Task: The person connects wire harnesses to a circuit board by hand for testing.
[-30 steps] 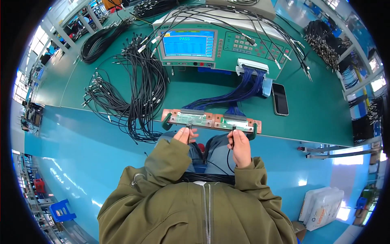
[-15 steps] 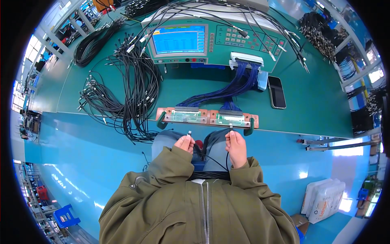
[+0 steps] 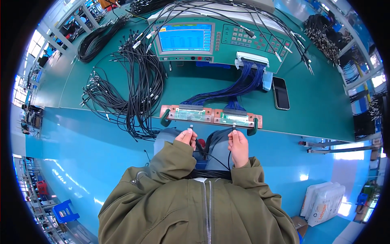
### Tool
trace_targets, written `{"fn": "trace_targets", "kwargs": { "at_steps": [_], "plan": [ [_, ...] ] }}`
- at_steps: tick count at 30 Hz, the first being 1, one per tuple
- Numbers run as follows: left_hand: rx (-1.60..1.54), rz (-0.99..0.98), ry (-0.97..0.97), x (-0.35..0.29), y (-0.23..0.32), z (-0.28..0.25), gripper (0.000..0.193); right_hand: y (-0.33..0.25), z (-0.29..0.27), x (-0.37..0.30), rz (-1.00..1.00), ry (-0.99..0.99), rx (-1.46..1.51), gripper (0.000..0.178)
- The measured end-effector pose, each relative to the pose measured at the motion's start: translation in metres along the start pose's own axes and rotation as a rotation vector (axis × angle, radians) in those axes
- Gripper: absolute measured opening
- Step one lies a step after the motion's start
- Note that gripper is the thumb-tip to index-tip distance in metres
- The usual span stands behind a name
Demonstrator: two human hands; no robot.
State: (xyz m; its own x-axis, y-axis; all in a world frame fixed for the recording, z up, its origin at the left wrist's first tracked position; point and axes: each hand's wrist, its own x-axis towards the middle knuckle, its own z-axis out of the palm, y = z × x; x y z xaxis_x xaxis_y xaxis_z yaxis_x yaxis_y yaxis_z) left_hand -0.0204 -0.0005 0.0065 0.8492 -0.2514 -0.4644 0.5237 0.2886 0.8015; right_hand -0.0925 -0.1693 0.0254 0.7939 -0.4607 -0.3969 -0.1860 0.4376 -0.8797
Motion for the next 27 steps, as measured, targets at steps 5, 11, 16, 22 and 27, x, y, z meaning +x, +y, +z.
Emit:
{"fn": "trace_targets", "kwargs": {
  "at_steps": [5, 11, 16, 22, 27],
  "plan": [
    [-0.025, -0.025, 0.021, -0.001, 0.005, 0.001, 0.023, 0.000, 0.004, 0.001, -0.021, 0.041, 0.022, 0.021],
    [-0.053, -0.042, 0.034, 0.003, 0.014, 0.002, 0.023, -0.003, 0.013, 0.001, -0.006, 0.096, 0.095, 0.022],
    [-0.056, -0.064, 0.036, 0.007, 0.014, 0.002, 0.023, -0.002, 0.012, 0.004, -0.017, 0.061, 0.124, 0.023],
    [-0.020, -0.034, 0.045, 0.012, 0.010, 0.001, 0.023, -0.003, 0.007, 0.006, -0.021, 0.009, 0.096, 0.022],
    [-0.020, -0.043, 0.084, 0.017, 0.011, 0.004, 0.021, -0.012, -0.001, 0.007, 0.032, -0.037, 0.001, 0.022]
  ]
}}
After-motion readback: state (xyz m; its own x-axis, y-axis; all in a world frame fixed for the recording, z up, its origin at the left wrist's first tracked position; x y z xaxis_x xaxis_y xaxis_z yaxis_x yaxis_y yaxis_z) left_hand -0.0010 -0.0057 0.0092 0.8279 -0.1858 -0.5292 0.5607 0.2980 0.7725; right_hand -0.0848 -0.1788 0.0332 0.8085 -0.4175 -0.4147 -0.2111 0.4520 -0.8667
